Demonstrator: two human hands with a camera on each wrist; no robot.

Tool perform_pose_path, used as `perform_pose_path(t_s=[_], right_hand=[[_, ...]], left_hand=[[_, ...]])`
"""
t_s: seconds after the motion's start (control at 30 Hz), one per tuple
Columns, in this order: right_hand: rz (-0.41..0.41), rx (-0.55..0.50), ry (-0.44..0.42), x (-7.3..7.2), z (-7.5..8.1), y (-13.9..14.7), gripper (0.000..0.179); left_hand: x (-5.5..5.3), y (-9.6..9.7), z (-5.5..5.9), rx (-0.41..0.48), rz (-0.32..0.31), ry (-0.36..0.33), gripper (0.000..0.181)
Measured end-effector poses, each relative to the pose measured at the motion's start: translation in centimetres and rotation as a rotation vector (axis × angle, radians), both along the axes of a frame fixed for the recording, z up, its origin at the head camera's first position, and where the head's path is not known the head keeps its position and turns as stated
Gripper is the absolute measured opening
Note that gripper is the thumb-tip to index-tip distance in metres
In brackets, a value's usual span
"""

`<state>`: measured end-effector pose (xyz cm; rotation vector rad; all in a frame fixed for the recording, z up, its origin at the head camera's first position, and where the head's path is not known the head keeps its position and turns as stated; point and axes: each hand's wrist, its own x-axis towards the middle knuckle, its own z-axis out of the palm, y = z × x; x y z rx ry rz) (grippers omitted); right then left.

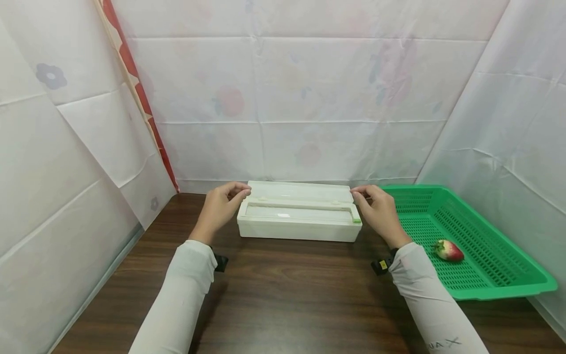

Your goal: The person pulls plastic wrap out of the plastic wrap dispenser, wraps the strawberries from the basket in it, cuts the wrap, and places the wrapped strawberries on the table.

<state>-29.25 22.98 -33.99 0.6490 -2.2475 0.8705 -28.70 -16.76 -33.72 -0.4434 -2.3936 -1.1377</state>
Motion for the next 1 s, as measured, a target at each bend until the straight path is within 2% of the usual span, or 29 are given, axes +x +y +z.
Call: perform_pose_path(t_s=[0.23,0.6,1.0], right_hand=[[-0.013,-0.016,0.019,0.1,0.0,-0.1,0.014],[-0.058,-0.034,0.052,0.4,0.3,-0.3,0.012],[-0.036,-0.086,0.086,0.5,0.9,-0.3,0.013]], left_hand=[[0.4,0.0,0.4,-0.015,-0.001,0.018,0.019],[0.5,0.2,0.9,-0.010,-0.006,0.034,0.023],[1.0,0.3,1.7,0.003,0.006,0.092,0.018]])
